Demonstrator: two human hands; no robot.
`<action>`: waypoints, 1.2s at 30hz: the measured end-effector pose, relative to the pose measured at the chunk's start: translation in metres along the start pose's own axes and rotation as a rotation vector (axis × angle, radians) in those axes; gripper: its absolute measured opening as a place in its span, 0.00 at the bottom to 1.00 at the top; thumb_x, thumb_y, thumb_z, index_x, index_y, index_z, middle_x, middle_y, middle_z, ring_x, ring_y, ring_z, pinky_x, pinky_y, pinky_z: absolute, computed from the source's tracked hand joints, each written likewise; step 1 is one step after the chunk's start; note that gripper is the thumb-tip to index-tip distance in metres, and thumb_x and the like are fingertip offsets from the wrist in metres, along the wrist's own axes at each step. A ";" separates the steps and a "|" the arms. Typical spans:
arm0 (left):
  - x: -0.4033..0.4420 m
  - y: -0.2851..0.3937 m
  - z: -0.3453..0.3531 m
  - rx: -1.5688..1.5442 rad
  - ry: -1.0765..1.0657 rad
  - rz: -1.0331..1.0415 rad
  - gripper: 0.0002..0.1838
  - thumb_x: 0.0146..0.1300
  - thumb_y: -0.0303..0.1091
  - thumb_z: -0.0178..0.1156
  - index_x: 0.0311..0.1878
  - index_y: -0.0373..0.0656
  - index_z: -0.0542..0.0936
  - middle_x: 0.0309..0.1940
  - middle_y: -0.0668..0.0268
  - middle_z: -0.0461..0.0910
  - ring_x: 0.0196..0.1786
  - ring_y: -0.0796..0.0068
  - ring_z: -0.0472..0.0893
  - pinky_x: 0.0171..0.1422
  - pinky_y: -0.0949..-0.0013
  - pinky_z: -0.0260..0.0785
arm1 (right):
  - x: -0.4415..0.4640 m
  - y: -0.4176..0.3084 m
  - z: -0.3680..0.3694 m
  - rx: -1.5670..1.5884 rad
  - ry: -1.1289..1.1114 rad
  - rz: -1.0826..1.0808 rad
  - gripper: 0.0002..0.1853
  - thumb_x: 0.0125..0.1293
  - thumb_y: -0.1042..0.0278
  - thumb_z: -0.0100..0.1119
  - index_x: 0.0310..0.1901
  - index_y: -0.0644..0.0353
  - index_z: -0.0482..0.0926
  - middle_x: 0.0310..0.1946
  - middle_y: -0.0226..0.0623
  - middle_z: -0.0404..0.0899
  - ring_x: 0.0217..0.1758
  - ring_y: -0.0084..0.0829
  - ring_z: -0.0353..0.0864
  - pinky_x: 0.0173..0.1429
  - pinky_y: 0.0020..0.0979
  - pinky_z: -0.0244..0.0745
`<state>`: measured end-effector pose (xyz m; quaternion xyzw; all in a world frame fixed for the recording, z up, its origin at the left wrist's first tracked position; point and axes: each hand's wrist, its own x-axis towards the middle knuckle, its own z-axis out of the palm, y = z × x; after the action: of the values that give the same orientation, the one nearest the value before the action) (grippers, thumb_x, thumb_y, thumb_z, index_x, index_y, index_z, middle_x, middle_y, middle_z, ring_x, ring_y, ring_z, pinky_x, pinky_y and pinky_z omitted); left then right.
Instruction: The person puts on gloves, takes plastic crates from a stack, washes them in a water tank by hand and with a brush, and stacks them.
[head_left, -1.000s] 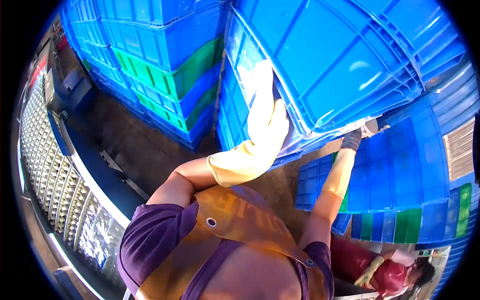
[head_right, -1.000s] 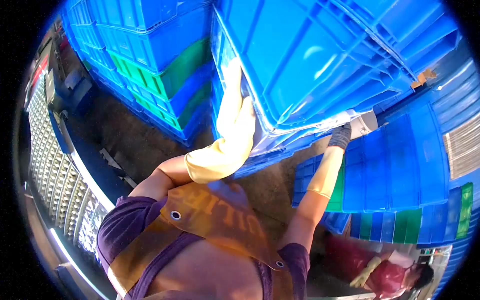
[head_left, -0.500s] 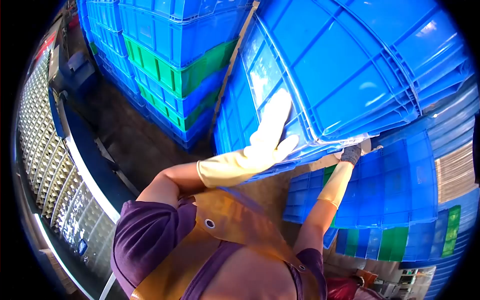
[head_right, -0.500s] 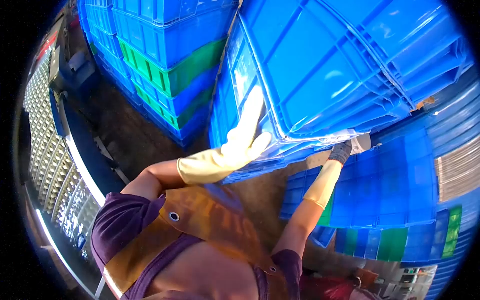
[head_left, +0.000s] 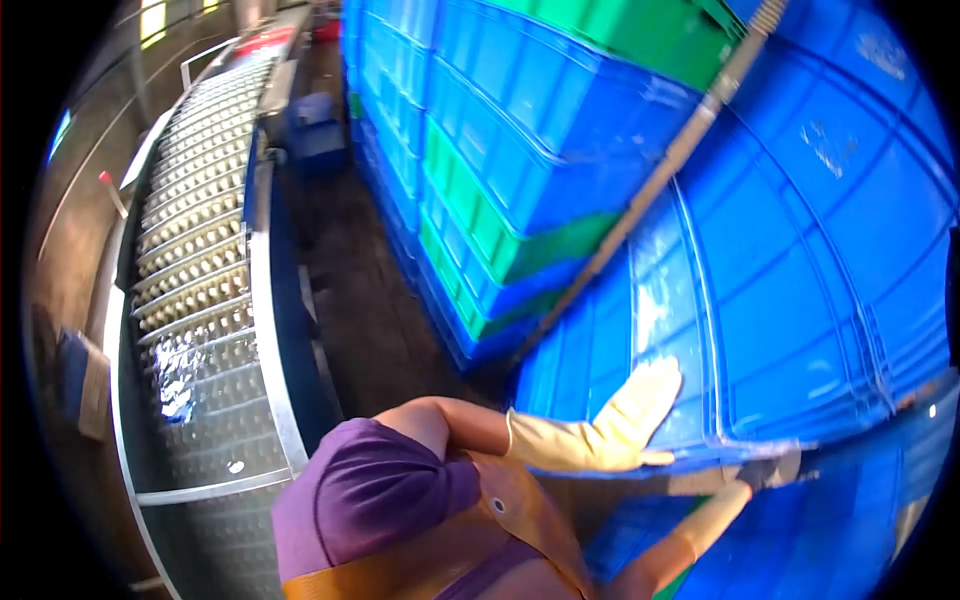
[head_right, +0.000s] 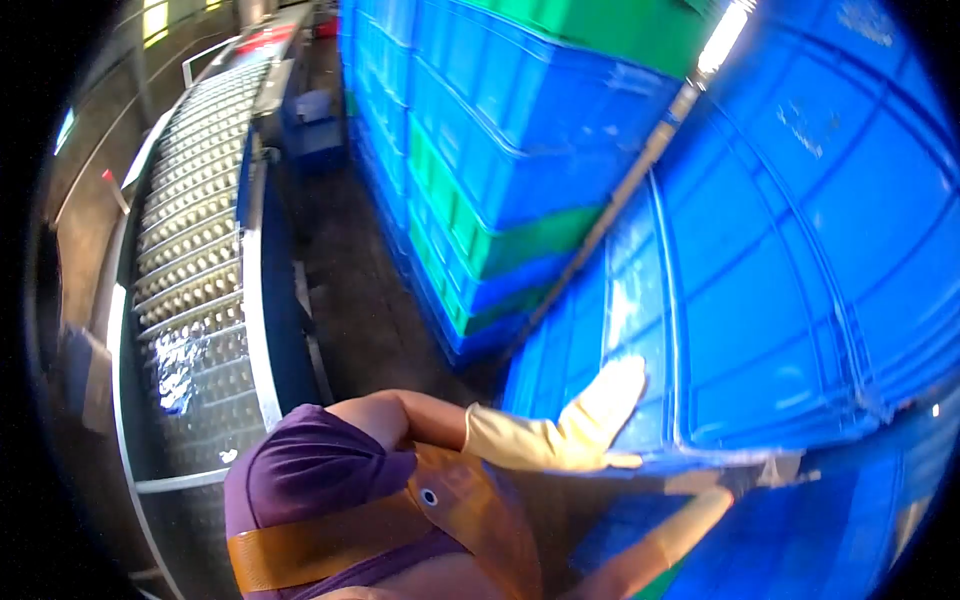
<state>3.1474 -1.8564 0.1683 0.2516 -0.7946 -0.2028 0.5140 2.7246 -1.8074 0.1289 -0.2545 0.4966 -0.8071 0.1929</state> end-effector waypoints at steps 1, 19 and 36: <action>-0.002 0.000 -0.004 -0.003 -0.002 -0.003 0.61 0.45 0.54 0.72 0.73 0.30 0.48 0.73 0.41 0.47 0.76 0.44 0.48 0.79 0.50 0.37 | -0.003 0.003 -0.002 0.039 0.007 -0.001 0.18 0.68 0.76 0.45 0.57 0.65 0.74 0.54 0.40 0.78 0.56 0.34 0.75 0.61 0.33 0.69; 0.034 -0.060 -0.049 -0.291 -0.276 -0.145 0.69 0.42 0.47 0.76 0.76 0.42 0.34 0.69 0.48 0.53 0.71 0.54 0.53 0.74 0.58 0.47 | -0.106 0.003 0.047 -0.786 -0.002 -0.191 0.16 0.61 0.68 0.52 0.50 0.64 0.77 0.46 0.45 0.79 0.50 0.41 0.78 0.56 0.38 0.73; 0.093 -0.170 -0.131 0.066 -0.004 -0.025 0.35 0.60 0.34 0.61 0.69 0.37 0.61 0.62 0.53 0.72 0.64 0.62 0.72 0.67 0.63 0.64 | -0.191 0.016 0.202 -0.950 -0.023 -0.266 0.21 0.60 0.62 0.52 0.52 0.63 0.78 0.47 0.57 0.78 0.52 0.55 0.77 0.55 0.49 0.71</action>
<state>3.2686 -2.0555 0.1874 0.2778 -0.7986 -0.1833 0.5015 2.9990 -1.8484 0.1492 -0.3843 0.7707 -0.5064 -0.0436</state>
